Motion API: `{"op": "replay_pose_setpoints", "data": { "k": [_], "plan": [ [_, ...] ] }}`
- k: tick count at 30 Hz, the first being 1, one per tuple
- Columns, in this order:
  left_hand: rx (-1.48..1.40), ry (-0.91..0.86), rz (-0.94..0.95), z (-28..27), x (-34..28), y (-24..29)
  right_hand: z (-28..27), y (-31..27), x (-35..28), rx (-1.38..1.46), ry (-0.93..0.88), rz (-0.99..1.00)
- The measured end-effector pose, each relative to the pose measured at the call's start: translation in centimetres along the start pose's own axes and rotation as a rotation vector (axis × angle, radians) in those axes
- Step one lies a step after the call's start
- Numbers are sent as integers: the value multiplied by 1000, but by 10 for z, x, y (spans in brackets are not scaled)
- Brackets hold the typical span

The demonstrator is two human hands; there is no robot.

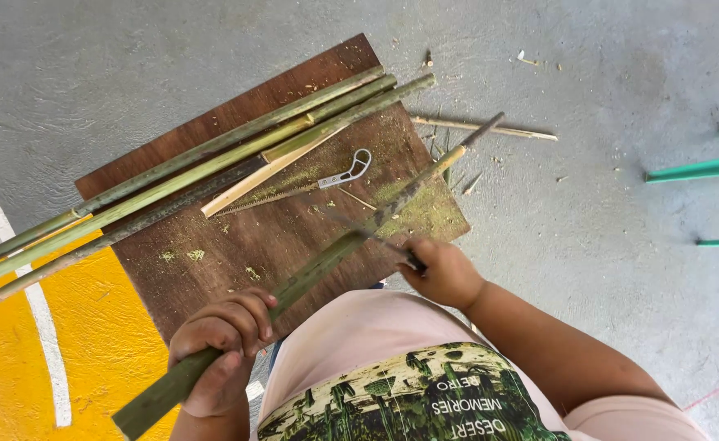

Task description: Shaving and stripping the outer layer of bamboo poles using a machete.

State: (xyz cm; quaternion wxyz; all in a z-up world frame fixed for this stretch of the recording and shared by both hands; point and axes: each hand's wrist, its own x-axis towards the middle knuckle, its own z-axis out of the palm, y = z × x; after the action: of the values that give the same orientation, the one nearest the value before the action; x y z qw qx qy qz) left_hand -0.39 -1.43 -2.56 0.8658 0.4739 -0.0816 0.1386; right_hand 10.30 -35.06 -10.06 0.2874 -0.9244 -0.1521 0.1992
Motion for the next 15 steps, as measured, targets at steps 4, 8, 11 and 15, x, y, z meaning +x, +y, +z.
{"op": "replay_pose_setpoints", "data": {
  "k": [4,8,11,15],
  "plan": [
    [77,-115,-5,4,1,2,24,28,20,-62,61,23],
    [109,-169,3,-3,-3,0,28,98,56,70,120,346],
    [119,-165,17,13,-1,5,8,73,51,66,45,576],
    [195,-82,-83,26,0,16,32,37,22,52,114,268]
  ]
}}
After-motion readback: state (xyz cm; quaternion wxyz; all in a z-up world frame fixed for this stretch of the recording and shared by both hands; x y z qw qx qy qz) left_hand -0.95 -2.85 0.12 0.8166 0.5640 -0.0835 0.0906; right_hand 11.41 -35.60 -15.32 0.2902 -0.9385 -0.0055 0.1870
